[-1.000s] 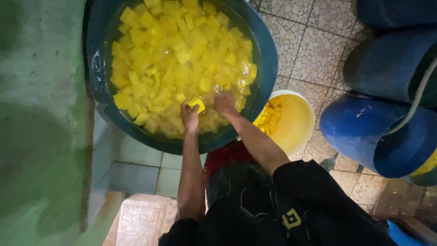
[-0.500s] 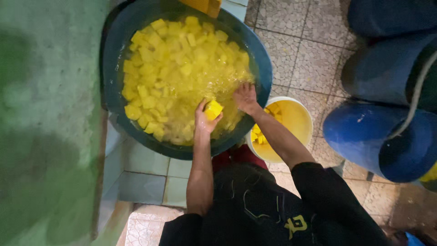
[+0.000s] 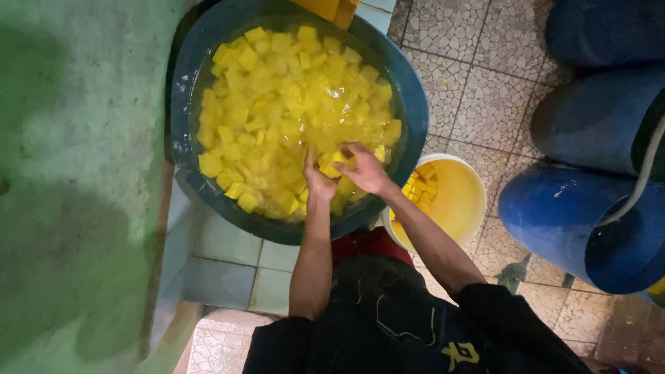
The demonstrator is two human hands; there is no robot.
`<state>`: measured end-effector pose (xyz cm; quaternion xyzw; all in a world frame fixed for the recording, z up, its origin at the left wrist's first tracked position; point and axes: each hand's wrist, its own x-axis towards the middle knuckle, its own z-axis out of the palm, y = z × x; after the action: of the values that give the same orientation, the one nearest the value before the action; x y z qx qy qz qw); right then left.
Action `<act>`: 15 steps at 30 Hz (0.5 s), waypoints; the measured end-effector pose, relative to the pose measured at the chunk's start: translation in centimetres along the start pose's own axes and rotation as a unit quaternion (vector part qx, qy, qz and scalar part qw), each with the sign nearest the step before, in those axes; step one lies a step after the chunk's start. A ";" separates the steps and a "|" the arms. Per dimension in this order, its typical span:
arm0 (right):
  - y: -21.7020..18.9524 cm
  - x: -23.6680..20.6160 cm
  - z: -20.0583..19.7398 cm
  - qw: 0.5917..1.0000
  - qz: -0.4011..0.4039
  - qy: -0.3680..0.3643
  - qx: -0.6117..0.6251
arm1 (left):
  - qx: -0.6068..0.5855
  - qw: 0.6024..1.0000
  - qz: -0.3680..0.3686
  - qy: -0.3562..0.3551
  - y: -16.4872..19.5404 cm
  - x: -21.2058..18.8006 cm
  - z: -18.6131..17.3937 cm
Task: The person rinses yellow tofu cubes in a large basin of water, rubbing and turning each cube by hand before placing it into a white bucket beside the basin. They repeatedly pick cubes from the water, squeeze and reposition them, and transfer the rinsed cubes one at a time into the bucket.
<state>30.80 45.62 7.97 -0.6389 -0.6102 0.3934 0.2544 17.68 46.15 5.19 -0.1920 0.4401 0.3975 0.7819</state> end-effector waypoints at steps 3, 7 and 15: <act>-0.4 1.4 2.0 0.987 0.106 0.116 -0.044 | -0.061 0.997 -0.004 -0.051 0.7 -0.6 -0.7; 0.5 3.6 4.5 0.961 0.001 0.070 -0.267 | -0.061 0.996 0.016 -0.060 2.5 -0.5 -3.1; 2.6 5.1 7.9 0.939 -0.056 -0.097 -0.325 | 0.118 0.979 0.147 -0.071 3.0 -0.9 -4.1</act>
<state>25.58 49.08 0.49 -0.6099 -0.7617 0.2186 -0.0064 12.84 44.92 3.92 -0.0026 0.4507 0.4655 0.7617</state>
